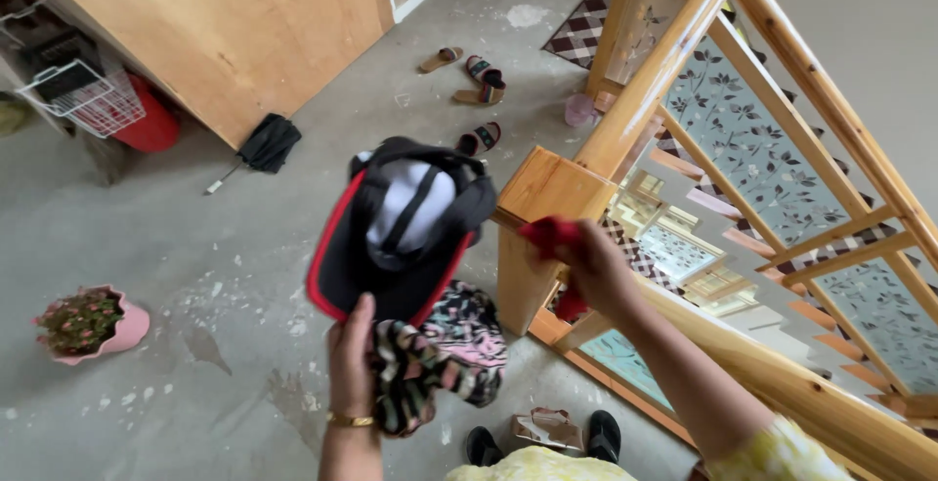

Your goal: Cleaning a wooden staircase railing using a cloth and spray bottle.

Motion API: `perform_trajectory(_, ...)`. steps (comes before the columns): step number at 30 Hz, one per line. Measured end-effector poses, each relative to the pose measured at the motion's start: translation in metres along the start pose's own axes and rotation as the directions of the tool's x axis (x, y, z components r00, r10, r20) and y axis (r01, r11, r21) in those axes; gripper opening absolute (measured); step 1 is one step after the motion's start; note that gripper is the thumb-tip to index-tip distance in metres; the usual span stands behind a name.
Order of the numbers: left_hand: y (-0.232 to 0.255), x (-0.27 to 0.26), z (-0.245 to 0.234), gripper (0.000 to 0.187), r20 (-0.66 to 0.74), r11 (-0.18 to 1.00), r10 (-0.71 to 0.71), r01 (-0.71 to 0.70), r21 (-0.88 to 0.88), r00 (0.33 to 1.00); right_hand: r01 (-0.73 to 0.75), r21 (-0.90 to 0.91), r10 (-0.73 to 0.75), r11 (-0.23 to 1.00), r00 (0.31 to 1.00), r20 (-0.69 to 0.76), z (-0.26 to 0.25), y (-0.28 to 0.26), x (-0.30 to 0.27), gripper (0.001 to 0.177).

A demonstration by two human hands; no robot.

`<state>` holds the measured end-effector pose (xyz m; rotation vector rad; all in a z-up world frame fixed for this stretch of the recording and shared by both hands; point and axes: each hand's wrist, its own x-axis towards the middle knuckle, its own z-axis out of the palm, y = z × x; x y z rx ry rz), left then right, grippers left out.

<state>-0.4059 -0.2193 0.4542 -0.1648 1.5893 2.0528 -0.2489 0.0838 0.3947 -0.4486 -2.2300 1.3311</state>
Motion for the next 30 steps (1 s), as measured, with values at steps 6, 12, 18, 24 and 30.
perform_trajectory(6,-0.086,0.006,0.056,0.059,0.365,0.865,0.043,-0.217,0.452,0.93,-0.708,0.663,0.671,0.243,0.617,0.413,-0.013,-0.046,-0.043,0.051)
perform_trajectory(12,-0.08,-0.003,0.115,0.044,0.757,0.629,0.172,-0.662,0.408,0.63,-0.53,0.796,0.774,0.291,0.62,0.13,-0.05,0.012,-0.067,0.032)
perform_trajectory(18,-0.015,0.053,0.194,0.045,0.666,0.648,0.526,-0.756,0.088,0.529,-0.201,0.917,0.641,0.344,0.764,-0.073,-0.136,-0.007,-0.073,0.049)
perform_trajectory(24,-0.092,0.057,0.223,0.086,0.84,-0.345,0.43,-0.799,0.492,0.332,-0.149,0.871,0.687,0.467,0.682,-0.252,-0.171,0.026,-0.104,0.057)
perform_trajectory(30,-0.118,0.084,0.222,0.065,0.848,-0.27,0.329,-0.82,0.505,0.415,-0.092,0.896,0.775,0.435,0.544,-0.32,-0.182,0.113,-0.13,0.046)
